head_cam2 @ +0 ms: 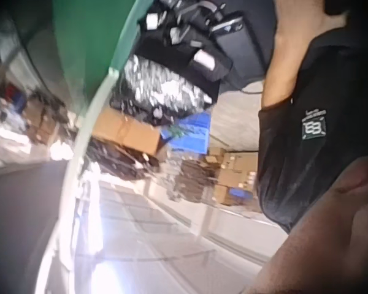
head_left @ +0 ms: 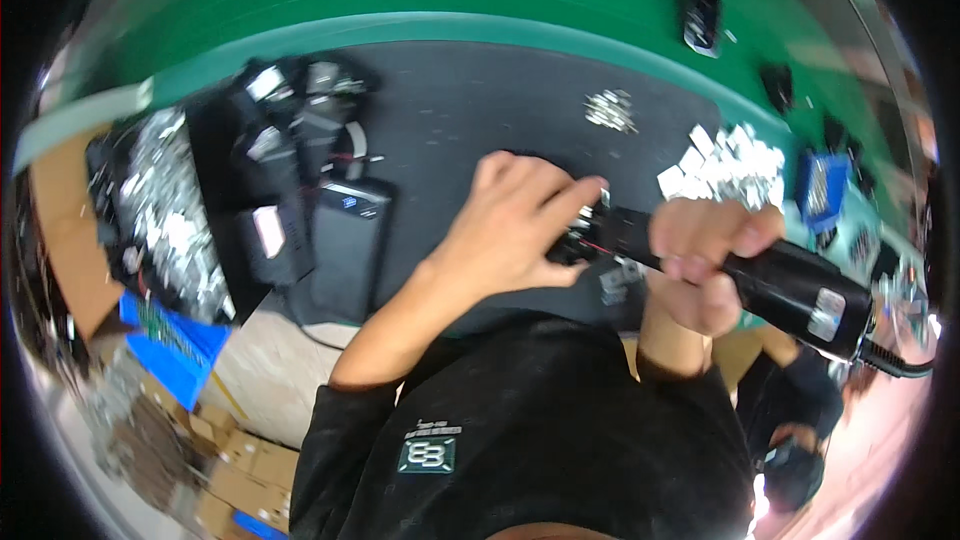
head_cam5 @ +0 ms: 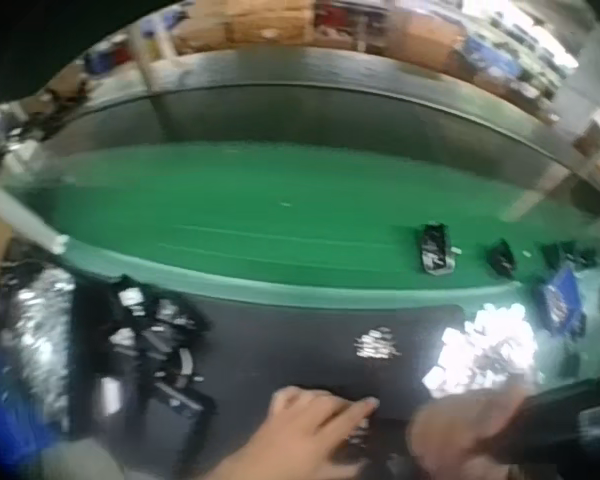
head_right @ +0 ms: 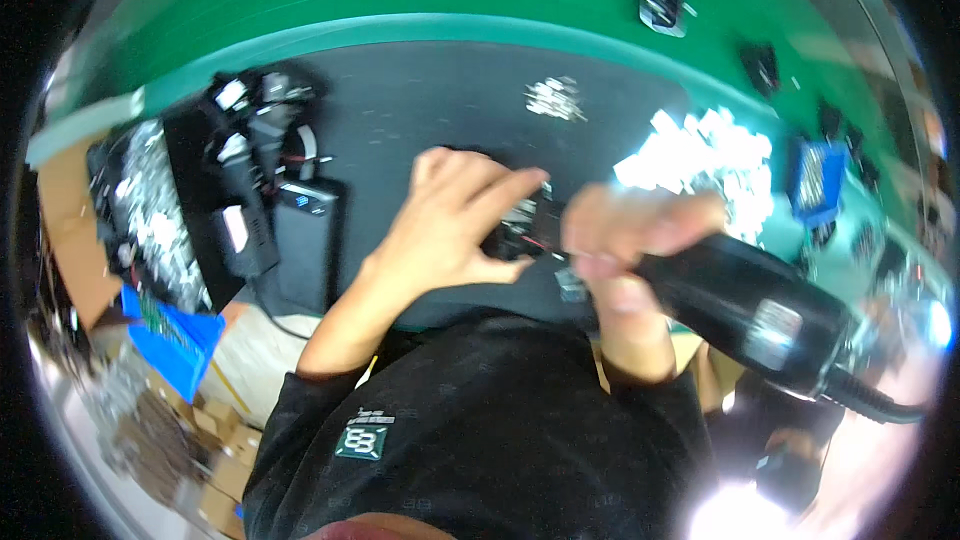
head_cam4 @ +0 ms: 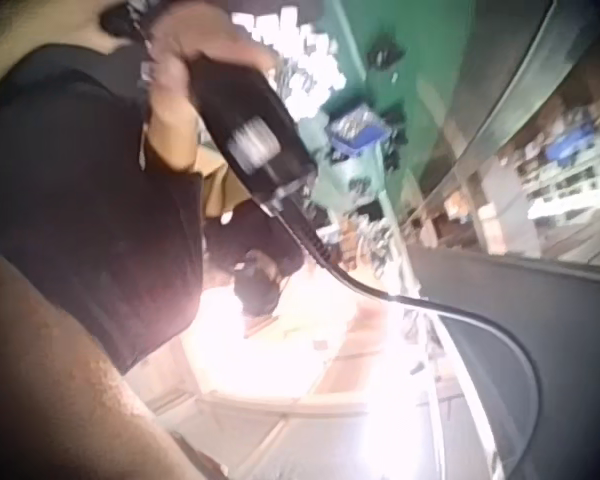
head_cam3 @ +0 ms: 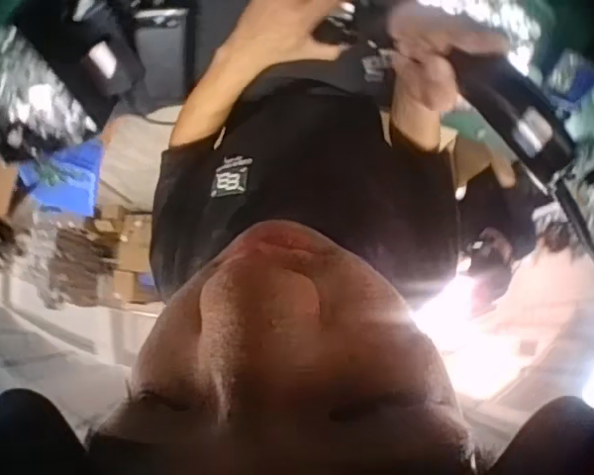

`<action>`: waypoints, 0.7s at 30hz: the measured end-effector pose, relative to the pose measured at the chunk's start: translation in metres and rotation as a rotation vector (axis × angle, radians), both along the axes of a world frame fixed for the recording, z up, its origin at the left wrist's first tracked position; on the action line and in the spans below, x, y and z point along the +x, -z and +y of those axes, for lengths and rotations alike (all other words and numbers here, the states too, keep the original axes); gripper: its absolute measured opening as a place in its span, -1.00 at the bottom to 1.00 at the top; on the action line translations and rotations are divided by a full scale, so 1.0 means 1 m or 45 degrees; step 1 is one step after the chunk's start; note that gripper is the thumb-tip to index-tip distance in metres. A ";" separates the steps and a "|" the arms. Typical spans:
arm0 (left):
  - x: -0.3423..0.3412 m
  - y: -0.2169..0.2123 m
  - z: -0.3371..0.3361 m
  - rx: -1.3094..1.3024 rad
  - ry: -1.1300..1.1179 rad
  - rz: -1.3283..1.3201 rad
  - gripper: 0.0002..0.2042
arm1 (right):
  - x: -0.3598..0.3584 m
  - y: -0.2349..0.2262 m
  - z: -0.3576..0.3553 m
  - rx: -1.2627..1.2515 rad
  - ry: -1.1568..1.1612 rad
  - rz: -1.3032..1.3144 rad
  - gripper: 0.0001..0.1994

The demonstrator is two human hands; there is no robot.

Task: The person uses a power screwdriver to fasten screws into small black electronic devices on a green workbench. They repeatedly pick up devices, align them, and drive screws into them, then place the finished units into a blue bin.

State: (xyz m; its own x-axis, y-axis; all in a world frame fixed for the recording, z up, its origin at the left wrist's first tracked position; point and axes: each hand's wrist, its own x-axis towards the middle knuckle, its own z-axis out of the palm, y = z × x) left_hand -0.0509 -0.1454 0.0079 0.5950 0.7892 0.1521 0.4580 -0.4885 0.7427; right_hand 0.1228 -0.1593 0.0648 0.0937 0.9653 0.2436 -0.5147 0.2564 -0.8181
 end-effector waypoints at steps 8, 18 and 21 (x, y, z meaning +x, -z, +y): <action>-0.023 -0.028 -0.014 -0.005 -0.126 0.157 -0.33 | 0.020 -0.006 -0.004 0.093 0.061 0.256 -0.62; -0.148 -0.089 0.018 0.503 -1.124 1.004 -0.33 | 0.037 0.000 0.002 0.070 0.027 0.282 -0.68; -0.171 -0.080 0.015 0.558 -1.052 1.135 -0.31 | 0.035 -0.001 0.004 0.070 0.149 0.134 -0.66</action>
